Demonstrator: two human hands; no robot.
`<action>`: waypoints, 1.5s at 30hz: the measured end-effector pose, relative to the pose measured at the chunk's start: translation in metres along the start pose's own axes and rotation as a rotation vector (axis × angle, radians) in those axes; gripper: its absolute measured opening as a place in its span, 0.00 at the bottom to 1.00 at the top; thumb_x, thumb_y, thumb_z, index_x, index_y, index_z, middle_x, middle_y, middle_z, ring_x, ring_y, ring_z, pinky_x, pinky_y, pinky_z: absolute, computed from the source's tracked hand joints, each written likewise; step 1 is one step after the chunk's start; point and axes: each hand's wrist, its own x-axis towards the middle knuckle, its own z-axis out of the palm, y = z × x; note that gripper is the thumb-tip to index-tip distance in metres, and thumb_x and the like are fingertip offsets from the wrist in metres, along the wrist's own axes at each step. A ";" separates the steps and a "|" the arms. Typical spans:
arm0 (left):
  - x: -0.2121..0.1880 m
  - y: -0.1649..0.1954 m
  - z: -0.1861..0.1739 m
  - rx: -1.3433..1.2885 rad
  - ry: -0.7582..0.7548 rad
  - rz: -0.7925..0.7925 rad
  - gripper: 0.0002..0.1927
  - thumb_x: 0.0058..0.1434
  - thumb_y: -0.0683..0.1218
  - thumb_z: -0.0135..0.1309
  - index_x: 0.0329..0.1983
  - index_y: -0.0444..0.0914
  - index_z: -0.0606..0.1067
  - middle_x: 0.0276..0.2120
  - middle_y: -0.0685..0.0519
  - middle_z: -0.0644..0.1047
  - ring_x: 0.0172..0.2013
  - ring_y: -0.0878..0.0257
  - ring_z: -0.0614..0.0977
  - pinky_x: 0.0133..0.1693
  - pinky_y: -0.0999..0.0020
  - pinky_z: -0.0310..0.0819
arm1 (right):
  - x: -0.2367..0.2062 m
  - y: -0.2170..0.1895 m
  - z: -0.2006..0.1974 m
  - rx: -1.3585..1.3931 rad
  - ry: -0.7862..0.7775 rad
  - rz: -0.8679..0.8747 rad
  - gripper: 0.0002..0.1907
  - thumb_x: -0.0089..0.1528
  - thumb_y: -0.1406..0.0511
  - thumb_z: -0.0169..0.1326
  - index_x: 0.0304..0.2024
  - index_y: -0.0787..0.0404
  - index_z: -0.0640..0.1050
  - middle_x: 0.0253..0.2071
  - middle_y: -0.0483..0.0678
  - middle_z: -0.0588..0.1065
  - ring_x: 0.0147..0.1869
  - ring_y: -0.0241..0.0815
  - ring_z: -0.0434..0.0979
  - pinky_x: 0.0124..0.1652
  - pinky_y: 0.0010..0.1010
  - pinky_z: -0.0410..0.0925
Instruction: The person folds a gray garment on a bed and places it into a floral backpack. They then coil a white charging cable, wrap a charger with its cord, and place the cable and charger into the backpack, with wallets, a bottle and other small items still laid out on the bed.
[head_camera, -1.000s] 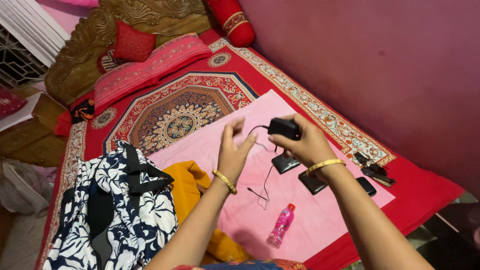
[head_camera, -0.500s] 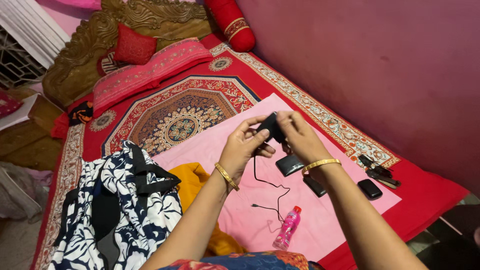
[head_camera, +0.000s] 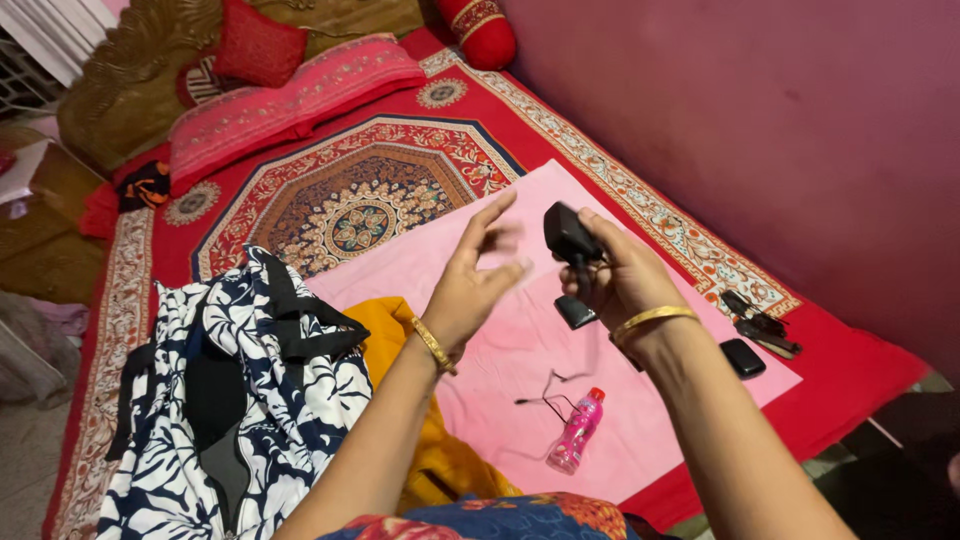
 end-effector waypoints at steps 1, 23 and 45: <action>-0.003 0.003 0.000 0.050 -0.037 0.071 0.41 0.59 0.40 0.60 0.75 0.47 0.59 0.66 0.56 0.67 0.63 0.67 0.71 0.57 0.67 0.74 | -0.001 0.001 -0.001 -0.039 -0.029 0.054 0.18 0.66 0.54 0.55 0.43 0.62 0.76 0.30 0.46 0.76 0.28 0.37 0.74 0.30 0.27 0.70; 0.035 -0.020 0.020 -0.172 0.068 -0.336 0.20 0.71 0.52 0.45 0.62 0.41 0.72 0.35 0.52 0.82 0.29 0.71 0.80 0.23 0.77 0.68 | -0.016 -0.044 -0.027 -0.489 0.014 -0.104 0.28 0.67 0.50 0.45 0.58 0.62 0.77 0.42 0.49 0.81 0.42 0.37 0.81 0.42 0.28 0.72; 0.031 0.002 -0.002 -0.262 0.059 -0.451 0.24 0.59 0.45 0.63 0.59 0.38 0.74 0.42 0.54 0.79 0.40 0.66 0.79 0.39 0.70 0.74 | 0.019 -0.029 0.000 -0.670 -0.342 -0.306 0.18 0.69 0.62 0.45 0.58 0.56 0.78 0.42 0.40 0.78 0.42 0.30 0.77 0.42 0.28 0.73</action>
